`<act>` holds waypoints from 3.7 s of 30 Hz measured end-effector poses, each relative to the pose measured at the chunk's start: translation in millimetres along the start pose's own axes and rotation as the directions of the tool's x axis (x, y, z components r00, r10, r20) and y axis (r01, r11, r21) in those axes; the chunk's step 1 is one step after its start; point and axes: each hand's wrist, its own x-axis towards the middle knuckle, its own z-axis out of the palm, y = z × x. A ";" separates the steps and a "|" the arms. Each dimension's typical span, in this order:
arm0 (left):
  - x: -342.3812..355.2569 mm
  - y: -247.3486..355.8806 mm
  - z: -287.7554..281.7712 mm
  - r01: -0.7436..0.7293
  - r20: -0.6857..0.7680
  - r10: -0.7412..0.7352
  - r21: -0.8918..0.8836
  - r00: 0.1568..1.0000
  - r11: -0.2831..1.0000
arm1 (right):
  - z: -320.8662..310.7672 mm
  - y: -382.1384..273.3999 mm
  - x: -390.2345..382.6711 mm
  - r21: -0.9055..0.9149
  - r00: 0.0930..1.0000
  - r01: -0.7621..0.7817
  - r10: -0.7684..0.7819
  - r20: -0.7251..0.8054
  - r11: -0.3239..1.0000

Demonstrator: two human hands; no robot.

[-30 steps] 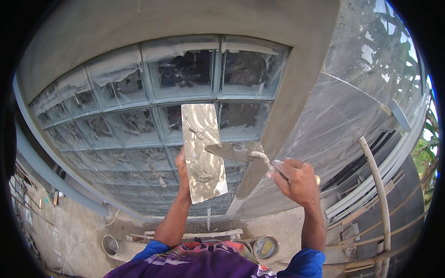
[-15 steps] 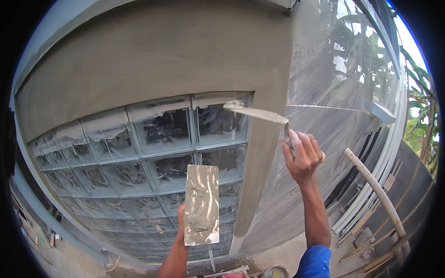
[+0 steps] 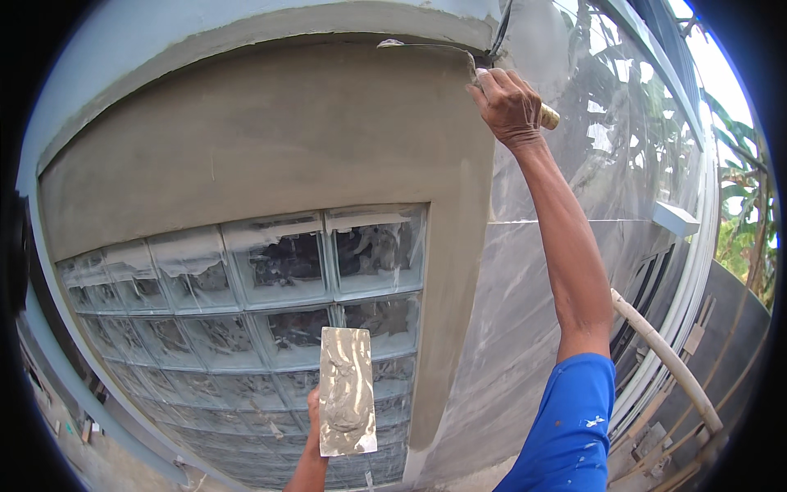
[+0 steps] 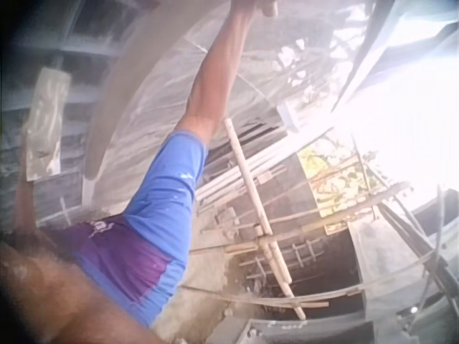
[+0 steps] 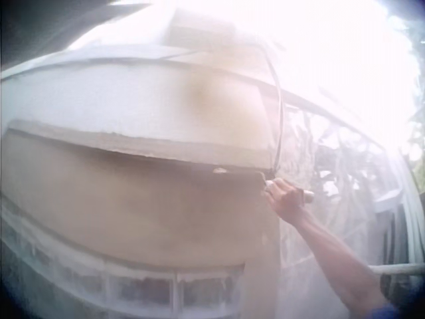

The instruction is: The person applies plaster to a wall section above a grid of glass blocks using a trowel and a hawk, smoothing the material across the surface with repeated strokes.

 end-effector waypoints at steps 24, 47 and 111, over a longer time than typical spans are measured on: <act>8.0 -33.6 -41.6 -0.058 -0.162 0.053 -0.022 0.985 0.998 | -15.5 58.9 11.0 -0.059 0.963 -0.080 0.092 0.252 0.995; 0.9 -34.2 -51.1 -0.018 -0.188 0.006 -0.064 0.982 0.998 | -8.2 15.0 57.9 -0.028 0.921 -0.110 0.112 0.372 0.994; 29.1 55.4 35.1 -0.046 0.075 0.028 0.250 0.997 0.967 | -200.1 -188.0 -185.9 0.623 0.878 -0.360 0.026 0.478 0.694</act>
